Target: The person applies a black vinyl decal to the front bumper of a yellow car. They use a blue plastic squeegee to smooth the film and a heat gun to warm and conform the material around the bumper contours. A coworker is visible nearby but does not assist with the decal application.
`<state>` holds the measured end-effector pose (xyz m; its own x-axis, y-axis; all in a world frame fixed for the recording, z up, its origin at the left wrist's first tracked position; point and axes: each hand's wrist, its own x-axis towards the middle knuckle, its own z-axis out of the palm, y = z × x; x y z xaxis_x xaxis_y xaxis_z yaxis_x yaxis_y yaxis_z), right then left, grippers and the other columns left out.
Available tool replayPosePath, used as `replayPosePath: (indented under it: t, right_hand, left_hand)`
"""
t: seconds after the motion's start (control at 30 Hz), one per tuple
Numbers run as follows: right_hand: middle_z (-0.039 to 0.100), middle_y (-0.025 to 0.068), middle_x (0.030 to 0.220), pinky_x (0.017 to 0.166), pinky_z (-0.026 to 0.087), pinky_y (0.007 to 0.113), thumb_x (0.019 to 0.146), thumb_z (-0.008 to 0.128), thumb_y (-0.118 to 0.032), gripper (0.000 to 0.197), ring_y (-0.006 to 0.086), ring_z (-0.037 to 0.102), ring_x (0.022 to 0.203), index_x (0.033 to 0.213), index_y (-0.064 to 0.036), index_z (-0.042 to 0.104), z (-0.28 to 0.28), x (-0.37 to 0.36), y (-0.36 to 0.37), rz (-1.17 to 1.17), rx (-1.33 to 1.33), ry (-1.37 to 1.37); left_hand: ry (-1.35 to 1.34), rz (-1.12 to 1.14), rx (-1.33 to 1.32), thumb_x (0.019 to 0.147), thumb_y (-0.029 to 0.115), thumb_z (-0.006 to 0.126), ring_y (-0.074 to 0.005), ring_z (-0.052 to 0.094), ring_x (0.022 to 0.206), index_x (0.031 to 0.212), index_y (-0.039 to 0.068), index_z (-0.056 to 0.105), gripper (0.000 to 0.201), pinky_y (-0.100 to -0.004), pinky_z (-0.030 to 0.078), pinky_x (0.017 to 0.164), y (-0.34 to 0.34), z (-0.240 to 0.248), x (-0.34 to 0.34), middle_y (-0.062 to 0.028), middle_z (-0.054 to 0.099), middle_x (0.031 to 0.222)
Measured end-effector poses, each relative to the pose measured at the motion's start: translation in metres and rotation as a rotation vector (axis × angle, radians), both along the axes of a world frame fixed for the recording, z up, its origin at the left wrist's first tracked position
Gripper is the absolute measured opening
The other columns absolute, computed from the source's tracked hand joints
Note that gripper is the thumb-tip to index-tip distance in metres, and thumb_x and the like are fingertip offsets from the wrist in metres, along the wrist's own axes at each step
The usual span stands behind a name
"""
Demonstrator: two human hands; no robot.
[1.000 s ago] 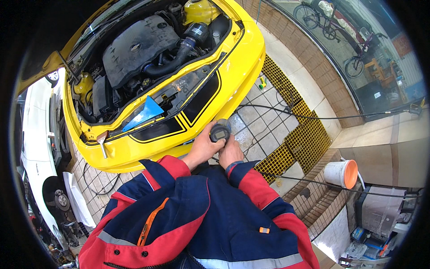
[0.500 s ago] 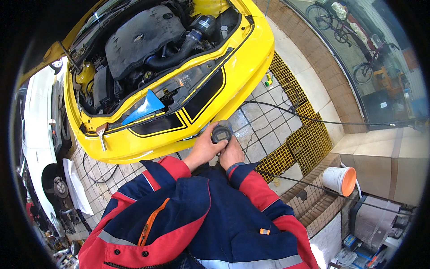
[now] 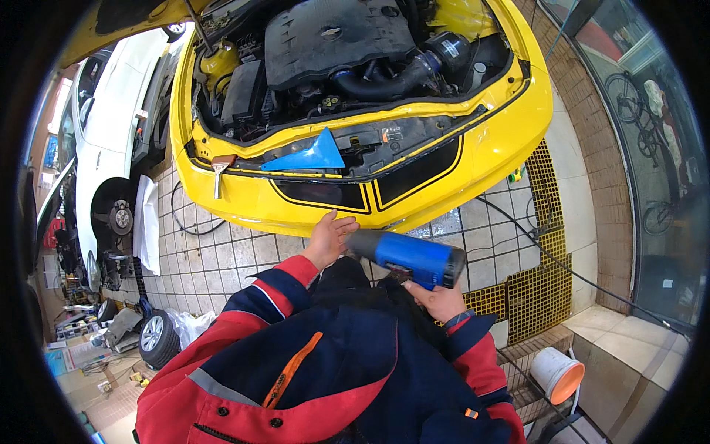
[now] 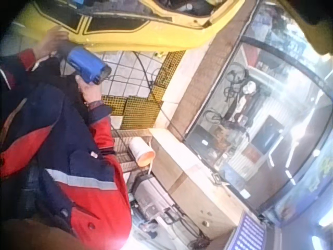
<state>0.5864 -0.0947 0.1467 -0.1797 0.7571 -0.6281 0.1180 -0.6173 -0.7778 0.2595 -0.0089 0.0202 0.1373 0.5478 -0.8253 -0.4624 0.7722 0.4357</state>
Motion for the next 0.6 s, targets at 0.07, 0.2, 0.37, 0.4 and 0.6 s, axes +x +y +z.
replayPosePath:
  t: [0.07, 0.2, 0.37, 0.4, 0.6]
  right_hand:
    - [0.078, 0.0084, 0.098, 0.076, 0.060, 0.034, 0.093, 0.086, -0.013, 0.038, 0.0182, 0.075, 0.083, 0.124, 0.0012, 0.068, 0.005, -0.013, 0.021, 0.164, 0.106, -0.089]
    - [0.078, 0.0150, 0.118, 0.099, 0.060, 0.038, 0.092, 0.086, -0.011, 0.041, 0.0246, 0.076, 0.110, 0.126, 0.0046, 0.069, -0.009, -0.075, 0.056, 0.038, 0.348, -0.014]
    - [0.075, 0.0158, 0.126, 0.101, 0.058, 0.037, 0.093, 0.084, -0.007, 0.048, 0.0240, 0.075, 0.113, 0.136, 0.0048, 0.064, -0.014, -0.123, 0.105, 0.211, 0.484, -0.196]
    - [0.075, 0.0165, 0.126, 0.101, 0.058, 0.037, 0.093, 0.084, -0.008, 0.049, 0.0247, 0.075, 0.113, 0.136, 0.0047, 0.064, -0.015, -0.131, 0.112, 0.248, 0.524, -0.251]
    - [0.079, 0.0231, 0.114, 0.092, 0.062, 0.045, 0.088, 0.087, -0.024, 0.041, 0.0390, 0.077, 0.110, 0.121, -0.0029, 0.076, -0.035, -0.171, 0.120, 0.156, 0.526, -0.364]
  left_hand:
    - [-0.077, 0.056, 0.027, 0.114, 0.053, 0.039, -0.0280, 0.064, 0.119, 0.142, 0.001, 0.064, 0.064, -0.0459, 0.047, 0.109, 0.001, -0.001, -0.015, -0.0147, 0.070, 0.137]
    - [-0.237, 0.179, 0.059, 0.115, 0.050, 0.038, -0.0294, 0.064, 0.124, 0.142, 0.001, 0.063, 0.062, -0.0485, 0.045, 0.116, 0.017, -0.012, -0.050, -0.0159, 0.069, 0.140]
    - [0.348, -0.091, 0.196, 0.111, 0.022, 0.050, -0.0387, 0.076, 0.106, 0.126, -0.001, 0.071, 0.034, -0.0473, 0.061, 0.092, 0.031, -0.037, -0.107, -0.0158, 0.080, 0.113]
    - [0.617, -0.244, 0.411, 0.108, 0.019, 0.054, -0.0401, 0.075, 0.102, 0.122, -0.001, 0.072, 0.031, -0.0477, 0.061, 0.091, 0.030, -0.041, -0.113, -0.0172, 0.079, 0.110]
    - [1.264, -0.628, 1.036, 0.092, 0.011, 0.066, -0.0437, 0.072, 0.097, 0.106, 0.001, 0.077, 0.020, -0.0521, 0.059, 0.090, 0.021, -0.043, -0.133, -0.0218, 0.076, 0.100]
